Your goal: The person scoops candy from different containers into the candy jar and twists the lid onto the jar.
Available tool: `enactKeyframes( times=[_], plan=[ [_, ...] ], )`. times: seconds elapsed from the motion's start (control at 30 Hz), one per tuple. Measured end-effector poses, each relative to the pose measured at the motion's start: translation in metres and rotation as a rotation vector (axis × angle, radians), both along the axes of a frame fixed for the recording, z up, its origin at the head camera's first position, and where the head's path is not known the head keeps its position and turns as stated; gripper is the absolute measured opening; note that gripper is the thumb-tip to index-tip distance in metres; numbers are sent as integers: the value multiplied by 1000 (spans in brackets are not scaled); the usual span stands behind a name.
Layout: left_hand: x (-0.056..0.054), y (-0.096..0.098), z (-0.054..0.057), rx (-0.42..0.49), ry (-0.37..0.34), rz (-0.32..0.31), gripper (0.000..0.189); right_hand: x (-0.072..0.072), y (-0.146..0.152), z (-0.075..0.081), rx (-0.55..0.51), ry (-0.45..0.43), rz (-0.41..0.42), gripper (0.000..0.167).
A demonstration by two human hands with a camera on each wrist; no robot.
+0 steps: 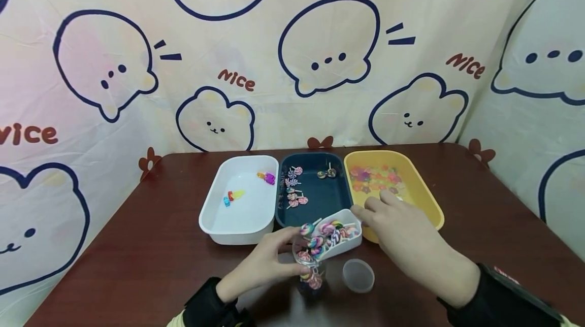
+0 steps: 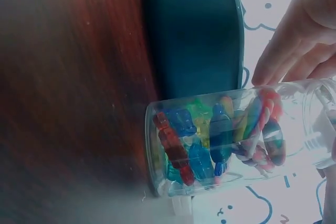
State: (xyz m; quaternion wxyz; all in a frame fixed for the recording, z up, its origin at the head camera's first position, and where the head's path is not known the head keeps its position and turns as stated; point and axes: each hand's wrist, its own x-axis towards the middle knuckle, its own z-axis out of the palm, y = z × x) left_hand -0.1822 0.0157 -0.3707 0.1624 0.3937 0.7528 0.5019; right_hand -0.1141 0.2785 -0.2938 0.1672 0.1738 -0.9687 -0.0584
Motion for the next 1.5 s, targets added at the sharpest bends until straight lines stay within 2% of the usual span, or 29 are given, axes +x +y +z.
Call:
enactKeyframes(
  times=[0.17,0.5,0.7,0.93,1.07,1.17,1.27,1.4,1.5],
  plan=[
    [1,0,1,2,7,-6,59,4,2,2,-9,-12,-24,49],
    [1,0,2,5,19,27,58,7,0,7,-23,14,-55,45],
    [1,1,2,-9,-5,36,54,8,-2,5,-37,11,-77,43],
    [1,1,4,-16,15,35,55,9,-11,4,74,93,-17,50],
    [1,1,4,-9,49,23,56,8,-12,7,105,82,-18,51],
    [1,1,3,-3,70,12,56,8,-12,7,96,48,-29,51],
    [1,1,3,-15,76,11,56,9,-12,7,84,67,-32,49],
    [2,2,4,-43,54,29,57,10,-10,7,72,82,-33,47],
    [2,2,5,-52,43,36,58,10,-6,6,39,54,-64,47]
  ],
)
